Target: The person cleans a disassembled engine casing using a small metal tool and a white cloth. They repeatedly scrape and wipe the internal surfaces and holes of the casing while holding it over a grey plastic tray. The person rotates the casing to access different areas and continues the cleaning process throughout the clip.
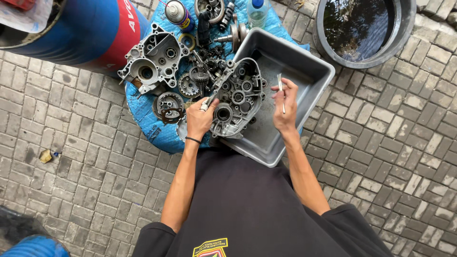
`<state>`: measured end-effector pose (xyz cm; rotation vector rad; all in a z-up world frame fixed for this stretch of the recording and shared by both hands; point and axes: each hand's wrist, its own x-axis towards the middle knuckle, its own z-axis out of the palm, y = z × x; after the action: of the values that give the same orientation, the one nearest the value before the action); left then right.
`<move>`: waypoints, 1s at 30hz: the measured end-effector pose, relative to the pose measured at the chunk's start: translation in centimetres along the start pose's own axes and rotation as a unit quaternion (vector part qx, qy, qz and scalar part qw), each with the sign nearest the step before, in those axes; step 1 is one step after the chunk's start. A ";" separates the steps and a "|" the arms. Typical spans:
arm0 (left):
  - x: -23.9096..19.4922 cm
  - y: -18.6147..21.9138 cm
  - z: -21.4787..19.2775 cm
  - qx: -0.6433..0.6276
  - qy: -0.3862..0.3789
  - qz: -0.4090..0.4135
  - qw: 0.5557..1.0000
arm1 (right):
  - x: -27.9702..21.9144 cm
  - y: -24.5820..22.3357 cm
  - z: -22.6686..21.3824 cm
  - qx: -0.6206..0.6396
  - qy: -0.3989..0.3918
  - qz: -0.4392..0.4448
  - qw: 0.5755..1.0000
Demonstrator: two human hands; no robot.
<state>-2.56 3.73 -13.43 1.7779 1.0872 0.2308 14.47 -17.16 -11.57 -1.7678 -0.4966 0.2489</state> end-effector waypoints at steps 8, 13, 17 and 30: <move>0.0 0.3 0.0 -0.009 -0.004 0.002 1.000 | 0.8 -6.1 -2.3 -0.036 -0.248 0.020 0.968; -0.3 1.2 -0.2 -0.019 -0.007 -0.004 1.000 | 1.8 -7.3 -2.4 -0.109 -0.358 0.013 0.927; -0.3 1.6 -0.6 -0.028 -0.008 -0.004 1.000 | 2.6 -7.5 -1.0 -0.119 -0.401 -0.033 0.908; -0.7 1.5 -0.2 -0.042 -0.005 0.013 0.999 | 2.1 -5.3 0.7 -0.155 -0.396 -0.047 0.904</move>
<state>-2.19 3.22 -11.85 1.7184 1.0321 0.2785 14.97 -14.57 -6.44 -1.8961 -1.2560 0.8763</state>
